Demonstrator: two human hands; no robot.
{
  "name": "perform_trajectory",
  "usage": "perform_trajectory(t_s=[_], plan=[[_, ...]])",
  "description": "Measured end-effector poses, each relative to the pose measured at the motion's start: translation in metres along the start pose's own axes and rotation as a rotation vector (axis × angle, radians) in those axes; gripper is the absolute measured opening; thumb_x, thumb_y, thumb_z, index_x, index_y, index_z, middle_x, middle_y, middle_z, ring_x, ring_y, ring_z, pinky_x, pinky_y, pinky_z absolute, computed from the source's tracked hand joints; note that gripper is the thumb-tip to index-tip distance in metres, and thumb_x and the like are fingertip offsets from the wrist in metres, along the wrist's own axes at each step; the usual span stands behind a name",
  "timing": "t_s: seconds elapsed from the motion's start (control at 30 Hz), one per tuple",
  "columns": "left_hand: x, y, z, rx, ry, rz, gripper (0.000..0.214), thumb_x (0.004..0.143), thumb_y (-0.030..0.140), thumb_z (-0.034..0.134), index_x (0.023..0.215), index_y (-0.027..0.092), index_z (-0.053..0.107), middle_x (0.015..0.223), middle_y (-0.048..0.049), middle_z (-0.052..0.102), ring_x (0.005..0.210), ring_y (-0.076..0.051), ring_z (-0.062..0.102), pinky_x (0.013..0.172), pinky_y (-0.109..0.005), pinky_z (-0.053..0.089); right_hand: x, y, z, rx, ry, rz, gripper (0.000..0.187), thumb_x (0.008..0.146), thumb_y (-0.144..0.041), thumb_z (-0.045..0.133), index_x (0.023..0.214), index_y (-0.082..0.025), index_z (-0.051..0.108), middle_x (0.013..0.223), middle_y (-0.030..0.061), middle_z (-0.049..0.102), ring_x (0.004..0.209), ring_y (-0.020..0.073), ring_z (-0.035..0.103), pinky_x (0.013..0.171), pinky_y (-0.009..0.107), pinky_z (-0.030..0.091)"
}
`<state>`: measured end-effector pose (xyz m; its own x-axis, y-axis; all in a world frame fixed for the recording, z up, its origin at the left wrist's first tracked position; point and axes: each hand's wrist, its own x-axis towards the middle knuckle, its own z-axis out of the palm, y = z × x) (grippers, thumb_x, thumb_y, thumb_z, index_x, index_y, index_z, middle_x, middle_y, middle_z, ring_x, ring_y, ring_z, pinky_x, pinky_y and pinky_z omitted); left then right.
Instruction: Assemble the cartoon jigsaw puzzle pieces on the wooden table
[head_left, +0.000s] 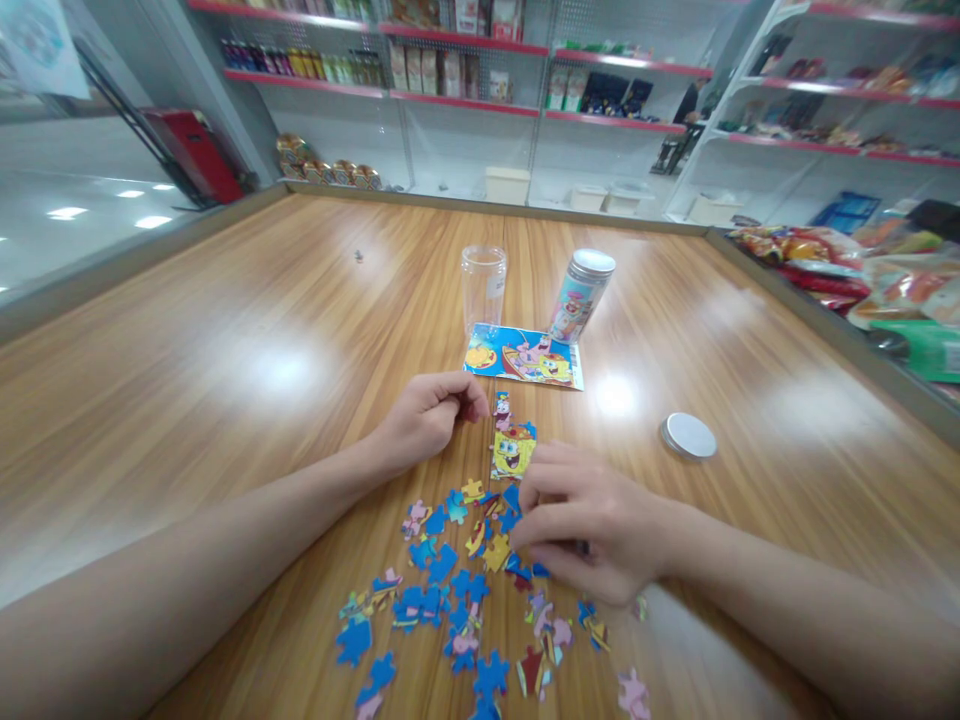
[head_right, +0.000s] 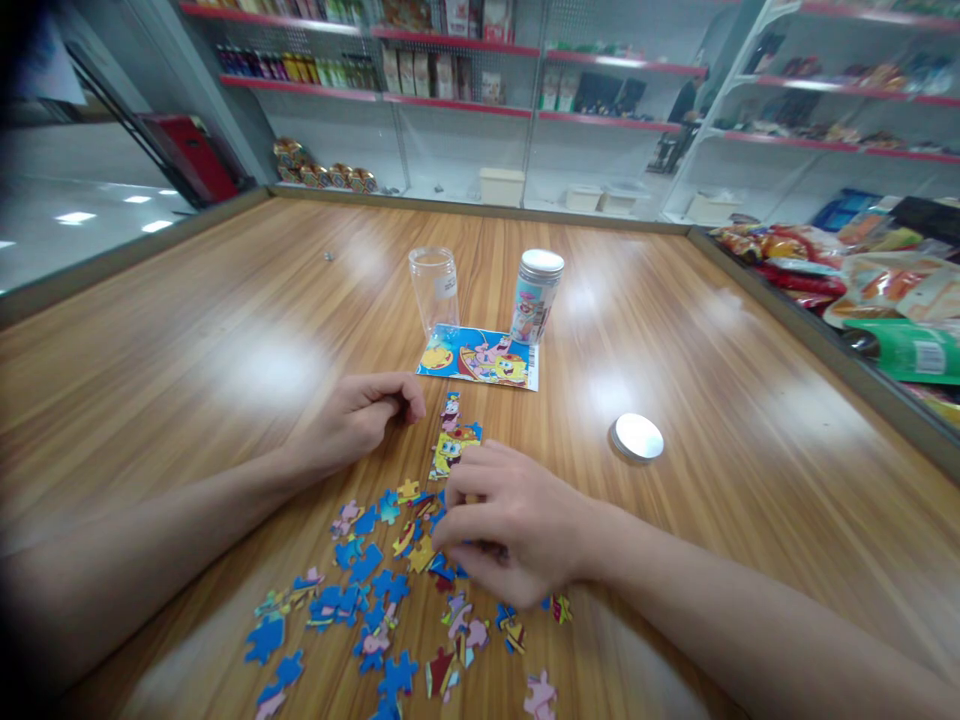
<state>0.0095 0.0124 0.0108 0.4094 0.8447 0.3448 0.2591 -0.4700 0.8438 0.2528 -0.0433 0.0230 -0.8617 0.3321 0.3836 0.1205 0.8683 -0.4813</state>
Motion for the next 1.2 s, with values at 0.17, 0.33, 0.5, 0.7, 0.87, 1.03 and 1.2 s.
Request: perform_trajectory(t_s=[0.17,0.33,0.5,0.7,0.87,1.03,1.2], plan=[[-0.004,0.004,0.004,0.179,-0.166,0.249,0.025,0.083,0.005,0.051,0.09,0.016,0.072,0.097,-0.0079,0.065,0.098,-0.021,0.059,0.091,-0.035,0.049,0.0,-0.003,0.006,-0.039,-0.077,-0.059,0.011,0.091,-0.024,0.06,0.091,-0.02,0.07,0.088,0.0055,0.059,0.079,0.0189,0.05,0.076,0.038,0.042],[-0.007,0.002,0.008,0.35,-0.351,0.371,0.026,0.085,0.006,0.055,0.101,0.019,0.071,0.109,-0.009,0.064,0.108,-0.024,0.056,0.099,-0.04,0.047,0.0,0.0,0.004,0.094,0.009,-0.013,0.025,0.09,-0.034,0.065,0.109,-0.018,0.067,0.09,0.0053,0.06,0.082,0.0196,0.053,0.079,0.038,0.044],[-0.005,0.002,0.008,0.356,-0.334,0.37,0.024,0.086,0.006,0.054,0.099,0.019,0.071,0.108,-0.0088,0.064,0.107,-0.023,0.057,0.099,-0.04,0.047,-0.001,0.0,0.003,0.037,-0.068,-0.001,0.035,0.087,-0.034,0.069,0.117,-0.018,0.064,0.098,0.0075,0.06,0.089,0.0219,0.053,0.083,0.039,0.043],[-0.005,0.0,0.008,0.353,-0.326,0.396,0.022,0.086,0.005,0.055,0.097,0.017,0.07,0.108,-0.0086,0.063,0.107,-0.023,0.058,0.097,-0.04,0.048,0.0,-0.001,0.006,0.014,-0.012,0.041,0.042,0.09,-0.046,0.067,0.12,-0.016,0.064,0.099,0.0089,0.058,0.089,0.0226,0.052,0.081,0.039,0.043],[-0.007,-0.001,0.009,0.356,-0.319,0.4,0.021,0.087,0.006,0.055,0.097,0.017,0.069,0.108,-0.0082,0.063,0.106,-0.023,0.058,0.096,-0.04,0.049,0.001,-0.001,0.007,0.0,0.0,0.01,0.051,0.089,-0.053,0.068,0.125,-0.016,0.063,0.097,0.0089,0.058,0.089,0.0232,0.051,0.08,0.04,0.043],[-0.006,-0.001,0.009,0.362,-0.318,0.405,0.021,0.087,0.006,0.055,0.097,0.018,0.069,0.107,-0.0077,0.063,0.106,-0.023,0.057,0.095,-0.04,0.049,0.0,0.0,0.007,-0.006,0.018,0.027,0.05,0.088,-0.052,0.069,0.122,-0.015,0.064,0.099,0.0094,0.059,0.09,0.0232,0.052,0.08,0.04,0.044],[-0.006,-0.002,0.009,0.374,-0.327,0.404,0.022,0.085,0.006,0.056,0.098,0.018,0.069,0.107,-0.008,0.062,0.105,-0.023,0.057,0.095,-0.04,0.049,-0.001,0.007,0.007,0.012,0.214,0.161,0.024,0.091,-0.027,0.065,0.113,-0.016,0.065,0.096,0.0074,0.06,0.09,0.0211,0.054,0.082,0.038,0.045]])
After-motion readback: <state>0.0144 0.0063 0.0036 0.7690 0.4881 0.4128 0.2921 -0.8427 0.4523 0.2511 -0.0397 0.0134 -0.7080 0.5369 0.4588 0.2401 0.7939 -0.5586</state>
